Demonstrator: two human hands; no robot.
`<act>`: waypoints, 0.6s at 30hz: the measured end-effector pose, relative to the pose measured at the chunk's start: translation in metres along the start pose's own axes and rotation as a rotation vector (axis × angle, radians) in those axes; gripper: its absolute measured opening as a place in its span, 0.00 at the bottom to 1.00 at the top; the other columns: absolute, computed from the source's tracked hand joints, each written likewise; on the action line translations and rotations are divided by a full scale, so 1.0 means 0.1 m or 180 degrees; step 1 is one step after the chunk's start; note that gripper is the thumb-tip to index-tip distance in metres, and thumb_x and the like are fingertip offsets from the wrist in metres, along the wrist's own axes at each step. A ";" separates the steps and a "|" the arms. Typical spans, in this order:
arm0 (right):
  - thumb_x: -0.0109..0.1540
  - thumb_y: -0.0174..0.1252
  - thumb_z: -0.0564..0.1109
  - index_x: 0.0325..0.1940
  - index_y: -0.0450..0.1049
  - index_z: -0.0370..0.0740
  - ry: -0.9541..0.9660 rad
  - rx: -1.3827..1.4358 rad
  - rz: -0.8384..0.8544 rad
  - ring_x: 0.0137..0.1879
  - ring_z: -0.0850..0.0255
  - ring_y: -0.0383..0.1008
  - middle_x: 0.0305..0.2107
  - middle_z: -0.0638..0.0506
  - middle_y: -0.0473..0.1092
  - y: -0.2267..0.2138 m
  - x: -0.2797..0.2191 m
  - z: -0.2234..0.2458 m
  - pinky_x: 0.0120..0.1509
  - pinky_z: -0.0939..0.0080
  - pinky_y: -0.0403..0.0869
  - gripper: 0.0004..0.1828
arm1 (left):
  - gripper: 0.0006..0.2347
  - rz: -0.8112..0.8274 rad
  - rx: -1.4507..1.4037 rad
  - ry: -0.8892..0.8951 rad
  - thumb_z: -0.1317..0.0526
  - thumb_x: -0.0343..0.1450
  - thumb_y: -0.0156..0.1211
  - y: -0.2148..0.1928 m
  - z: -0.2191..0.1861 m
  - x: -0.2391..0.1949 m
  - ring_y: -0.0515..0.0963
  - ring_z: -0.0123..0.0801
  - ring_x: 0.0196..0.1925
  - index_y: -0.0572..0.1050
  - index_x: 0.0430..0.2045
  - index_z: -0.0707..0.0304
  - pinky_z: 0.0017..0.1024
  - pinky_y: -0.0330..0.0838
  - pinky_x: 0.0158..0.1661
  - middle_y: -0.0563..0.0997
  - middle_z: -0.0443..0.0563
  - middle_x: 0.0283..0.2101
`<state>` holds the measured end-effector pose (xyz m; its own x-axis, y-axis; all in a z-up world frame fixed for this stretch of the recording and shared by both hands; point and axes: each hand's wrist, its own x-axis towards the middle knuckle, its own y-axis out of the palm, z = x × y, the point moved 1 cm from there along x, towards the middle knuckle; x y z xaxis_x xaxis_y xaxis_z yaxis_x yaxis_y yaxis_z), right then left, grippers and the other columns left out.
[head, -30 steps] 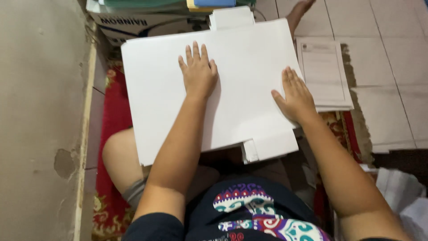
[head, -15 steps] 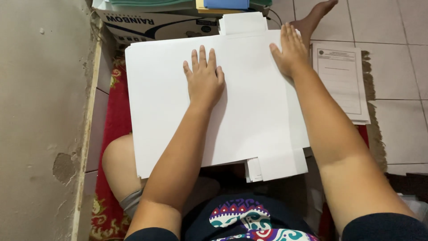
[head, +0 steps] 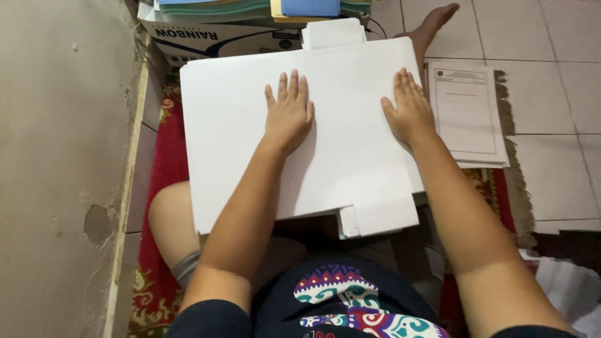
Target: Inserting printed forms into white paper folders and stacking them
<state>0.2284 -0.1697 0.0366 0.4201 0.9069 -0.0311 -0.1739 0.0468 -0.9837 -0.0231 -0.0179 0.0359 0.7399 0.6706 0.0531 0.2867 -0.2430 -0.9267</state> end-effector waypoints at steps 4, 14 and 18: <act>0.72 0.33 0.64 0.81 0.47 0.30 -0.0040 0.0025 -0.0091 0.83 0.45 0.40 0.78 0.35 0.42 0.07 0.08 -0.06 0.83 0.45 0.43 0.42 | 0.26 0.0131 0.0436 0.0216 0.53 0.78 0.37 0.07 -0.34 -0.56 0.48 0.58 0.79 0.57 0.72 0.67 0.63 0.40 0.71 0.53 0.67 0.76; 0.71 0.34 0.60 0.80 0.46 0.29 -0.0050 0.0064 -0.0211 0.82 0.47 0.40 0.77 0.35 0.43 0.13 0.07 -0.07 0.82 0.46 0.44 0.41 | 0.26 0.0918 0.0389 0.0511 0.55 0.78 0.27 0.36 -0.31 -0.66 0.36 0.56 0.80 0.45 0.75 0.61 0.69 0.31 0.68 0.41 0.61 0.79; 0.71 0.39 0.56 0.79 0.46 0.28 -0.0104 0.0226 -0.0401 0.81 0.47 0.41 0.76 0.35 0.44 0.10 0.06 -0.09 0.81 0.47 0.45 0.39 | 0.26 -0.0320 0.0941 0.0422 0.57 0.79 0.35 0.86 0.43 0.70 0.46 0.58 0.78 0.50 0.73 0.69 0.77 0.39 0.64 0.51 0.61 0.77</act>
<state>0.2368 -0.1679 0.0247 0.4136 0.9051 0.0988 -0.1845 0.1896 -0.9644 0.0269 0.0381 -0.0560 0.7952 0.5791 0.1797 0.1879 0.0465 -0.9811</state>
